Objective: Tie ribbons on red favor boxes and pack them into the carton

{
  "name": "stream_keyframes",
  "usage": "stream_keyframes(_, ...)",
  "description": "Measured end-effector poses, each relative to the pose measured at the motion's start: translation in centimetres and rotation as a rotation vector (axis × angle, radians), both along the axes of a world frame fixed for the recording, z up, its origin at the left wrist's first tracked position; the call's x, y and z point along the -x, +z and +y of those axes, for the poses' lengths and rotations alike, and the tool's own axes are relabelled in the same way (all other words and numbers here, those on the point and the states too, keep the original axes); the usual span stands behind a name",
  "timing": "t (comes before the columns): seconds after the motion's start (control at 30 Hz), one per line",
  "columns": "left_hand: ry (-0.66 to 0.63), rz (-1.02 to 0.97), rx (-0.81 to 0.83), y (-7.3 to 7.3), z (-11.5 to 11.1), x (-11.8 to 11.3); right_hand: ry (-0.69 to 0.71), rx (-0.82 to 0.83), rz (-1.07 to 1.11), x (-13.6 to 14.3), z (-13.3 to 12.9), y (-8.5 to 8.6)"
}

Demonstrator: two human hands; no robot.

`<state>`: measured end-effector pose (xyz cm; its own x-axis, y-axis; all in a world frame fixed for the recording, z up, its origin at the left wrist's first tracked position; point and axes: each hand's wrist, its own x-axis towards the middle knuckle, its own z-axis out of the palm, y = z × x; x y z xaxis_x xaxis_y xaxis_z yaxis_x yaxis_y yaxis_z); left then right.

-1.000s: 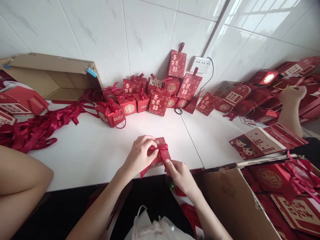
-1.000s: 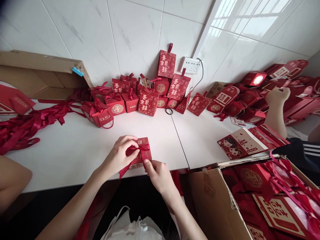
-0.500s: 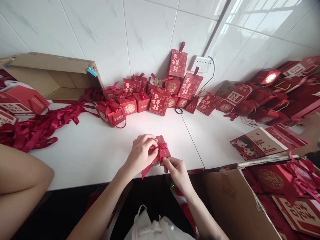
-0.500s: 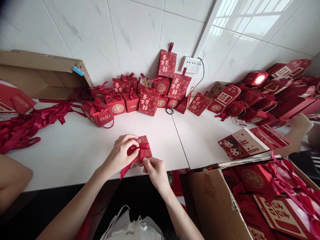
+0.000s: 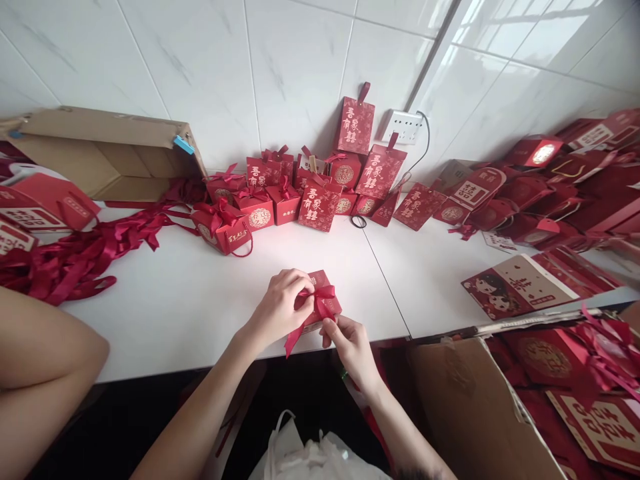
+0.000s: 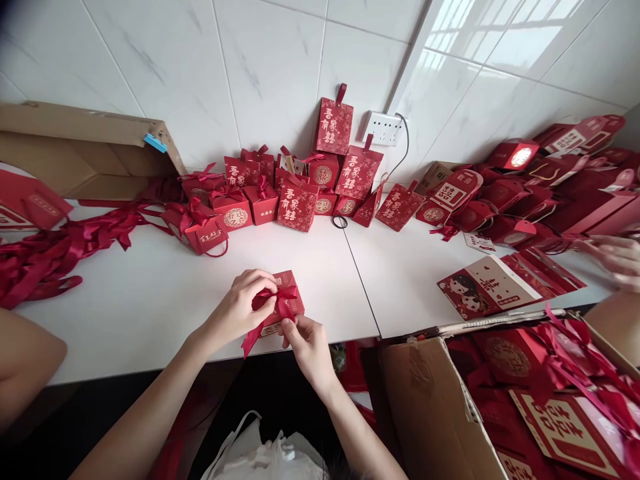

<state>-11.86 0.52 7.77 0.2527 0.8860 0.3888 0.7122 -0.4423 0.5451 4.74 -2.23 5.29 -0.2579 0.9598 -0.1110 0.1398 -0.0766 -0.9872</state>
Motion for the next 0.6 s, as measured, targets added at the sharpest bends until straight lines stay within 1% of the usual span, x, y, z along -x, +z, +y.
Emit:
stream_keyframes(0.2,0.051,-0.030,0.032,-0.2,0.0,-0.3,-0.020,-0.051,-0.117,-1.5,0.6,-0.7)
stream_keyframes(0.3,0.058,-0.043,0.035,-0.3,0.0,-0.4,-0.013,-0.057,-0.118,-1.9,0.8,-0.6)
stream_keyframes(0.47,0.050,-0.059,0.053,-0.2,-0.1,-0.3,-0.009,-0.017,-0.111,-2.3,0.7,-0.4)
stream_keyframes(0.6,0.049,-0.069,0.060,-0.2,-0.1,-0.4,0.009,0.029,-0.137,-3.3,0.6,-0.7)
